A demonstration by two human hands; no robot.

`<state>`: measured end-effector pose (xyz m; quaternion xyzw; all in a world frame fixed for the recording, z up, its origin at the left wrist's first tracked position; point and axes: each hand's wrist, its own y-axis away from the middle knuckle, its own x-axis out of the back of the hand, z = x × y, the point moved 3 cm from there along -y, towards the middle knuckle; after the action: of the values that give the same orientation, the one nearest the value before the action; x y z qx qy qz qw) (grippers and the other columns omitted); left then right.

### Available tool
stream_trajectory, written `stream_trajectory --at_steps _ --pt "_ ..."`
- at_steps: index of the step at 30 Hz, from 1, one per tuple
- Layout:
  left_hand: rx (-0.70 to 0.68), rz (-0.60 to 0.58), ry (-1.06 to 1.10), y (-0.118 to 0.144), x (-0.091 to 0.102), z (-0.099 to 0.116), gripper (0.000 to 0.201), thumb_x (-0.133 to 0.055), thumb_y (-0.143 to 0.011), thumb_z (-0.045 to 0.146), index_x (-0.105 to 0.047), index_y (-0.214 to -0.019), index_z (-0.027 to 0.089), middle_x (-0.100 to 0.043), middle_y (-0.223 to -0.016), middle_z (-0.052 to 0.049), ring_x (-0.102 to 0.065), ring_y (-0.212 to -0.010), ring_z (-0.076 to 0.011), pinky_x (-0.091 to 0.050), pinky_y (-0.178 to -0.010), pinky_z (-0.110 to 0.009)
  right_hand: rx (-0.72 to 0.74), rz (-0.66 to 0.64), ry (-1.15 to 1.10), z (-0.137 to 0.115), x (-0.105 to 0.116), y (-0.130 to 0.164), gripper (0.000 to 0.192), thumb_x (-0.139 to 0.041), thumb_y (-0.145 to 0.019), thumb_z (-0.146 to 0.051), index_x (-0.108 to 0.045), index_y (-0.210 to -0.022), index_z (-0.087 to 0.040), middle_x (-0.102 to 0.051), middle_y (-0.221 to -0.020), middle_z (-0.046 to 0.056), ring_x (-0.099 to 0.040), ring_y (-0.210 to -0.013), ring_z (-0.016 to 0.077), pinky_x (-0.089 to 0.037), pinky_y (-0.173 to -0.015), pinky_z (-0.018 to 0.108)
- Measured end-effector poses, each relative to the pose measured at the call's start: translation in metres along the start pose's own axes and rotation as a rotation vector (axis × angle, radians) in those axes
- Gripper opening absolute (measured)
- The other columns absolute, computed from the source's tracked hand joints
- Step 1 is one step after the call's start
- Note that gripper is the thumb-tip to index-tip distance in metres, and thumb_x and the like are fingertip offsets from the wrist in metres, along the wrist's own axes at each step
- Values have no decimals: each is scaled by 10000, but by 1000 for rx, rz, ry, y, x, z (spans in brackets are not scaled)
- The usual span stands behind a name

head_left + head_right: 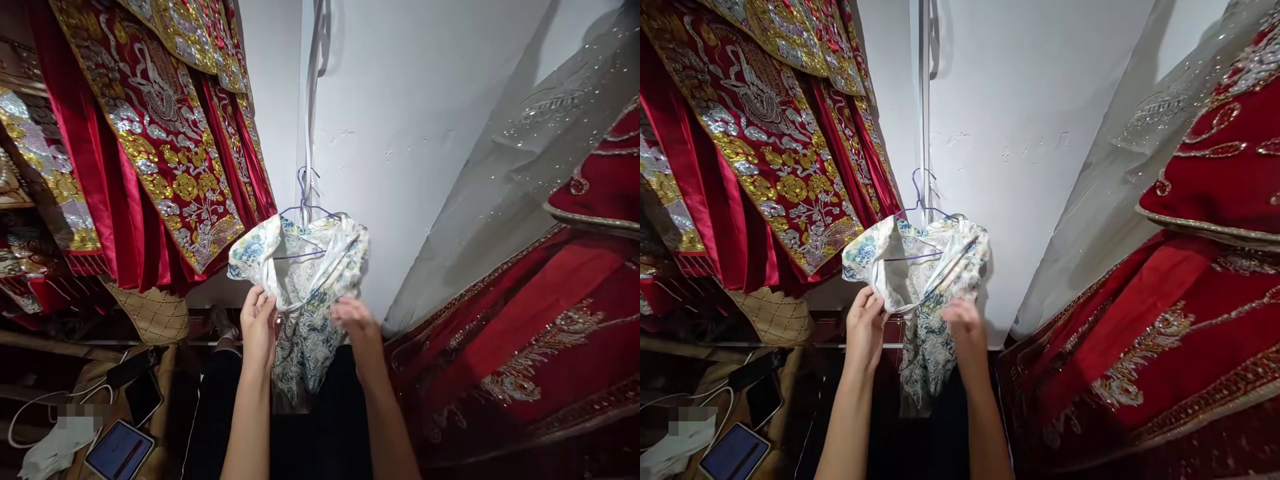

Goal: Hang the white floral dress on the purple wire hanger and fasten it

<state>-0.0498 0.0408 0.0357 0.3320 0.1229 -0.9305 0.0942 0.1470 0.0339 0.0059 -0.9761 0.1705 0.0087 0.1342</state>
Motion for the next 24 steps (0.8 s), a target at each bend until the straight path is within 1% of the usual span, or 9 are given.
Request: stream_trajectory --at_steps 2,3,6,10,13,16,18,22,24 --pt "-54 -24 -26 20 -4 9 289 -759 -781 244 -665 -1052 206 -687 -1036 -48 -646 -897 -133 -499 -790 -211 -156 -229 -31 9 -17 26 396 -622 -852 -498 -633 -1093 -184 -716 -871 98 -645 -727 236 -507 -647 349" --pt "-71 -51 -54 28 -7 13 281 -751 -798 248 -666 -1062 204 -685 -1016 -48 -642 -896 -135 -498 -797 -216 -180 -299 -23 9 -24 33 399 -621 -858 -505 -619 -1104 -190 -711 -846 83 -628 -692 222 -490 -621 335" --pt "-79 -112 -145 42 -20 23 269 -730 -831 270 -663 -1083 201 -676 -949 -45 -639 -863 -144 -497 -786 -230 -109 -398 25 -5 -38 36 308 -577 -907 -490 -598 -1044 -215 -649 -769 19 -569 -654 170 -447 -611 289" --pt "-107 -113 -235 48 -26 34 256 -701 -853 294 -653 -1090 208 -681 -951 -48 -645 -860 -165 -498 -769 -245 -51 -380 -23 -20 -45 30 267 -523 -938 -454 -576 -840 -211 -551 -661 -15 -507 -614 139 -393 -573 254" --pt "-179 -154 -410 50 -22 38 316 -644 -883 256 -613 -1197 248 -663 -1114 -60 -634 -1014 -196 -495 -876 -285 -113 -307 -90 -17 -44 34 251 -526 -920 -393 -553 -759 -202 -557 -638 -12 -483 -567 122 -354 -531 246" --pt "-152 -331 -682 48 -15 24 398 -562 -867 124 -585 -1233 279 -603 -1264 -61 -566 -1186 -220 -444 -1005 -341 -172 -264 -116 -8 -42 40 244 -534 -886 -353 -533 -698 -198 -523 -580 -23 -437 -525 111 -316 -501 243" --pt "-108 -424 -809 45 -10 5 389 -536 -822 65 -593 -1154 259 -613 -1202 -63 -577 -1152 -220 -447 -988 -355 -178 -281 -111 -4 -43 42 226 -546 -862 -342 -533 -687 -199 -478 -539 -39 -405 -505 110 -297 -493 244" --pt "-115 -278 -789 38 0 -25 303 -567 -828 119 -534 -1102 243 -620 -1048 -58 -625 -1002 -206 -483 -891 -343 -122 -309 -46 -2 -46 40 218 -550 -845 -325 -540 -663 -204 -428 -500 -51 -380 -488 114 -281 -496 254" --pt "-122 -251 -735 36 2 -34 284 -600 -838 168 -537 -1104 244 -633 -992 -51 -637 -923 -197 -497 -837 -324 -127 -330 -39 -2 -46 41 223 -524 -848 -315 -541 -652 -210 -423 -471 -51 -367 -459 116 -269 -486 262"
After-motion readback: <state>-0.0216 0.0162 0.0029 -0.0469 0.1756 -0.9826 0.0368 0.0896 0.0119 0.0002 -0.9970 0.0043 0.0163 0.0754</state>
